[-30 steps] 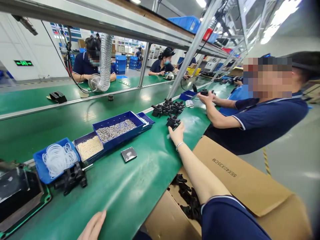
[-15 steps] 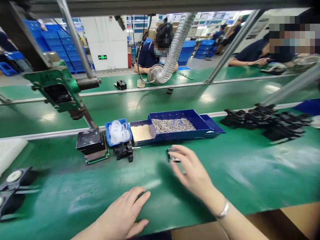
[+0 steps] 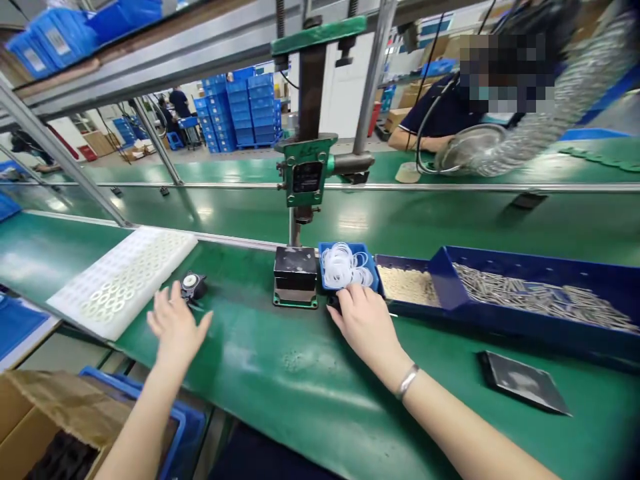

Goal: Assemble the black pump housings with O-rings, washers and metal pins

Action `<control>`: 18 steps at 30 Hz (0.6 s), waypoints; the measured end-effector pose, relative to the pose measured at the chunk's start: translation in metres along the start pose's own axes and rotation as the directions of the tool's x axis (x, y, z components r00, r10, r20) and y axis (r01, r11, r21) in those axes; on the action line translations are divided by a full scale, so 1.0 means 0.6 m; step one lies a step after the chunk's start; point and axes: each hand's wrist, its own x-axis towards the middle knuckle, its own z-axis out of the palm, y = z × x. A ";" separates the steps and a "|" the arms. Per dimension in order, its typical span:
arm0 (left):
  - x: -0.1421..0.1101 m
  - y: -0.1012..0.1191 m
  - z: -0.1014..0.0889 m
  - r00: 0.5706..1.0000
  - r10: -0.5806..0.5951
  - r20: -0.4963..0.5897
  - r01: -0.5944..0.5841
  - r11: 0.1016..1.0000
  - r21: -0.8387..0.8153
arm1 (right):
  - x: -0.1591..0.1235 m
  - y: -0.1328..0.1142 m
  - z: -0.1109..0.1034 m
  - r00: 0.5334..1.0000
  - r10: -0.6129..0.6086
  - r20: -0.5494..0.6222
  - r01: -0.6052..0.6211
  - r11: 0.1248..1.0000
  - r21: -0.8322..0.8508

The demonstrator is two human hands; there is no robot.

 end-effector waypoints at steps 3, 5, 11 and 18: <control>0.009 -0.084 -0.004 0.987 -0.048 0.153 0.040 0.998 0.053 | -0.005 -0.005 0.000 1.000 0.001 0.004 -0.002 1.000 0.028; -0.006 -0.096 -0.006 0.982 -0.001 0.189 -0.009 0.998 0.056 | -0.011 -0.008 -0.006 1.000 0.007 0.015 -0.008 0.994 0.108; -0.076 0.015 -0.018 0.870 0.344 0.353 -0.251 0.925 -0.284 | -0.030 -0.017 -0.050 0.937 0.342 0.074 -0.239 0.468 0.851; -0.059 0.153 -0.002 0.511 0.736 0.444 -0.267 0.627 -0.732 | -0.025 -0.020 -0.083 0.800 0.200 0.566 -0.301 -0.682 0.667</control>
